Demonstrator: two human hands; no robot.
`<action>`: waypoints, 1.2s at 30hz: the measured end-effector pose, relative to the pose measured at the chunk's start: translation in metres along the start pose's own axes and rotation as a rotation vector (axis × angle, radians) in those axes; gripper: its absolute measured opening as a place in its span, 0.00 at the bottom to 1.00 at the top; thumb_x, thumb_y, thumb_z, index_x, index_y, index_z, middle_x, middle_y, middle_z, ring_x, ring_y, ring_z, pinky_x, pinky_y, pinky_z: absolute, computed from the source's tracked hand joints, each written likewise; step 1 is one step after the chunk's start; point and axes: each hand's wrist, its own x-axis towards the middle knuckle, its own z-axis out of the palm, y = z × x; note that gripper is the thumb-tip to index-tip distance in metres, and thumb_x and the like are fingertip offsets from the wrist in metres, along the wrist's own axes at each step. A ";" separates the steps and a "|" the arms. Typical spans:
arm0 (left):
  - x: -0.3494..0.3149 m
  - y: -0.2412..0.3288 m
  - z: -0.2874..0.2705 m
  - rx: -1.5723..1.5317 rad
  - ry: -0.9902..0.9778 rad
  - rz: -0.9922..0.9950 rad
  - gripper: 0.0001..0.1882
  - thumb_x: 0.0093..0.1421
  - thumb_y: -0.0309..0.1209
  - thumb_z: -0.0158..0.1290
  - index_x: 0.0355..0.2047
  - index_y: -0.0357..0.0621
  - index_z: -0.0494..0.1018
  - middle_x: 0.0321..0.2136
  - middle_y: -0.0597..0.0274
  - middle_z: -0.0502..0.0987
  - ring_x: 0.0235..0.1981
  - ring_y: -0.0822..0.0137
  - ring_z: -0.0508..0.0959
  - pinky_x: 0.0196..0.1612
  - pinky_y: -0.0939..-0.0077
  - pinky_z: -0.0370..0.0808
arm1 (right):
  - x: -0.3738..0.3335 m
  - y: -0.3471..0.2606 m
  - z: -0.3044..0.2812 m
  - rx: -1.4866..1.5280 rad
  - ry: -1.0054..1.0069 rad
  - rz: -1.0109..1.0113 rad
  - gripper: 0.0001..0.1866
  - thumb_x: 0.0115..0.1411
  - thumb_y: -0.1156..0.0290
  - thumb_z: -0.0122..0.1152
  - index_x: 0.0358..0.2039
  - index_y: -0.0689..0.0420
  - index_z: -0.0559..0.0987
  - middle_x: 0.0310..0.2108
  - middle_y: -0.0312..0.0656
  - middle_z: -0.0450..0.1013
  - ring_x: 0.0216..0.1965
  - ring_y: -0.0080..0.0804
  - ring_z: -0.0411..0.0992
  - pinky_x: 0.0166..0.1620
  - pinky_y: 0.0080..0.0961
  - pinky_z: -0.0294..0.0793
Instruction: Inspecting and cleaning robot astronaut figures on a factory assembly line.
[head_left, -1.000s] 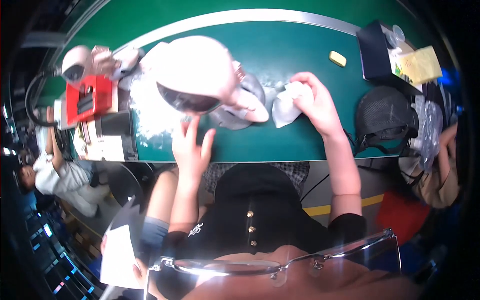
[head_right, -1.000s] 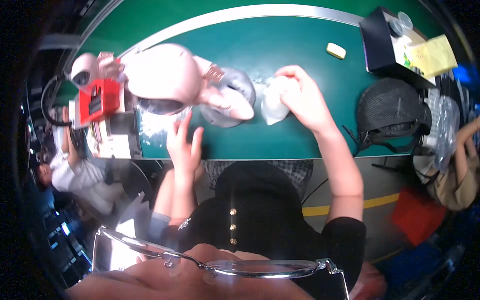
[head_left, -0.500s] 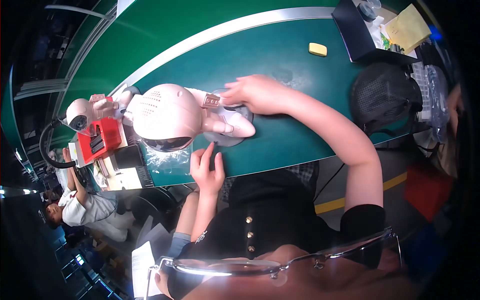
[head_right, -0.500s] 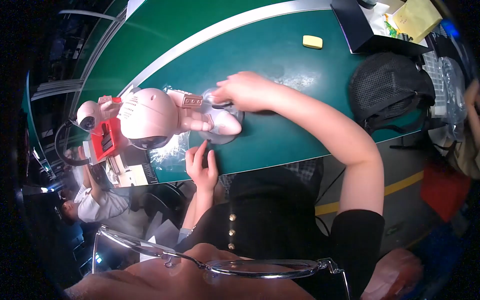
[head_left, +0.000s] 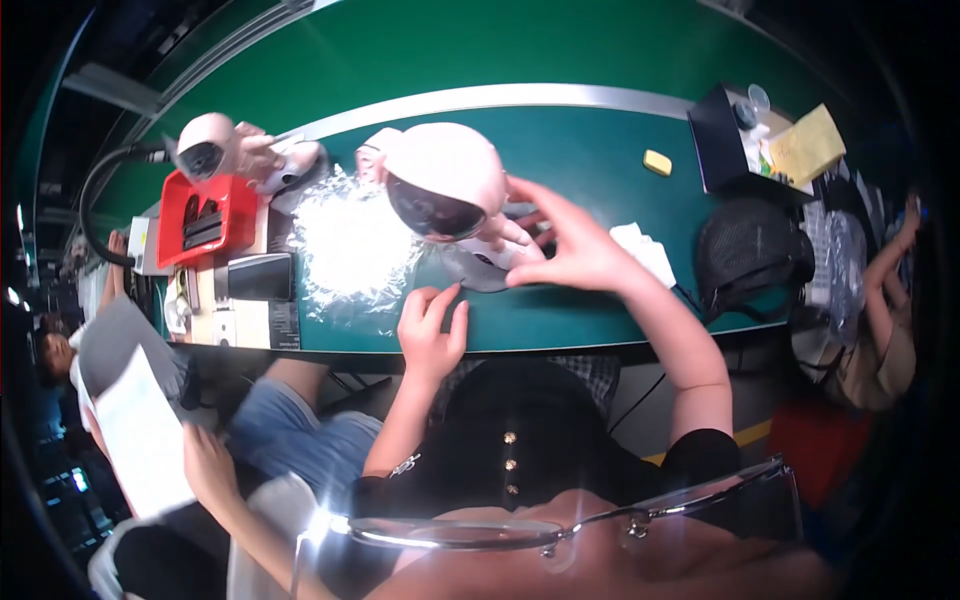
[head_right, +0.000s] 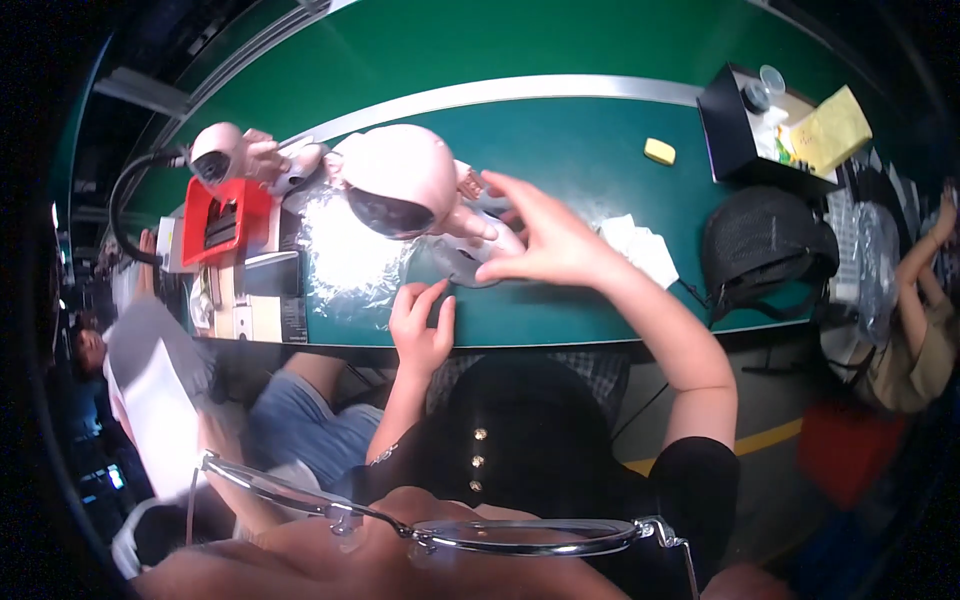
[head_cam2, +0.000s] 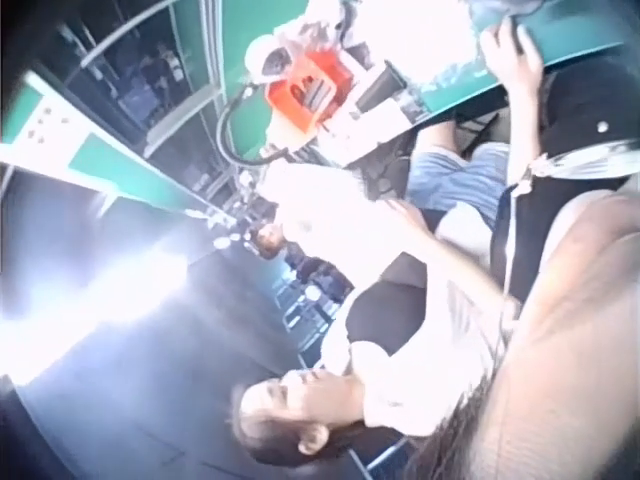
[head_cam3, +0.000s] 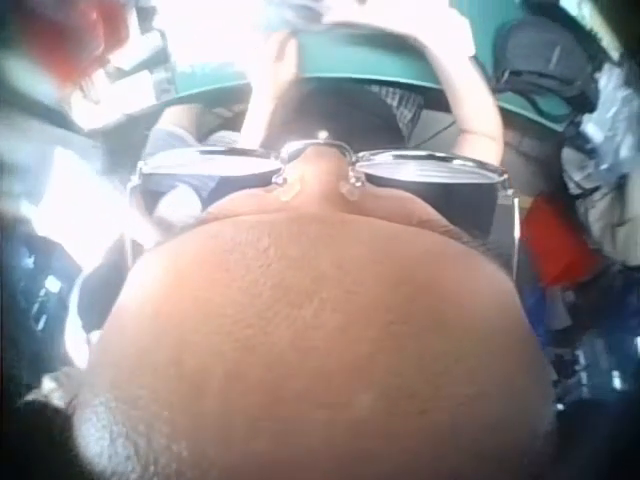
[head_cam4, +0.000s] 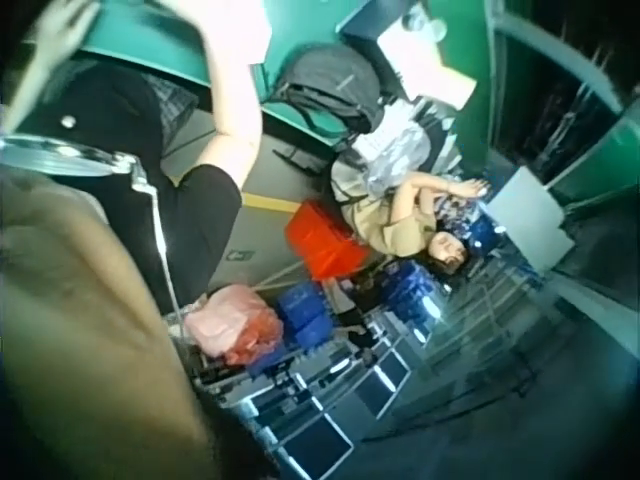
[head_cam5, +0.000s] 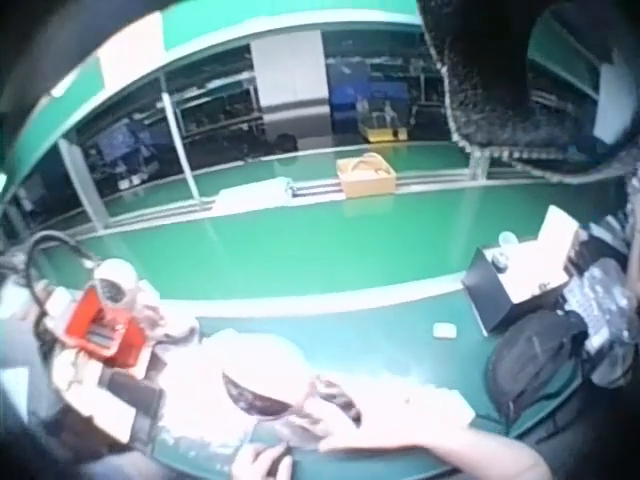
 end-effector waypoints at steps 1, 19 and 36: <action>0.003 0.005 -0.008 0.017 0.021 0.005 0.12 0.47 0.24 0.58 0.35 0.39 0.76 0.28 0.55 0.71 0.27 0.58 0.73 0.30 0.71 0.71 | 0.006 -0.007 0.007 -0.150 0.028 -0.039 0.51 0.39 0.60 0.75 0.61 0.57 0.56 0.54 0.49 0.63 0.50 0.40 0.67 0.50 0.33 0.68; -0.008 0.007 -0.015 -0.066 0.142 -0.042 0.11 0.48 0.25 0.58 0.34 0.39 0.76 0.29 0.55 0.71 0.27 0.58 0.74 0.30 0.71 0.72 | 0.045 -0.027 -0.025 0.401 -0.120 0.030 0.33 0.44 0.72 0.66 0.53 0.63 0.65 0.48 0.41 0.67 0.50 0.29 0.65 0.52 0.25 0.65; -0.009 -0.001 -0.013 -0.055 0.207 -0.036 0.09 0.48 0.26 0.58 0.32 0.41 0.76 0.28 0.56 0.71 0.25 0.59 0.74 0.27 0.70 0.71 | 0.123 -0.023 -0.071 0.335 0.058 0.045 0.29 0.42 0.75 0.67 0.48 0.60 0.68 0.43 0.40 0.68 0.44 0.28 0.69 0.47 0.26 0.71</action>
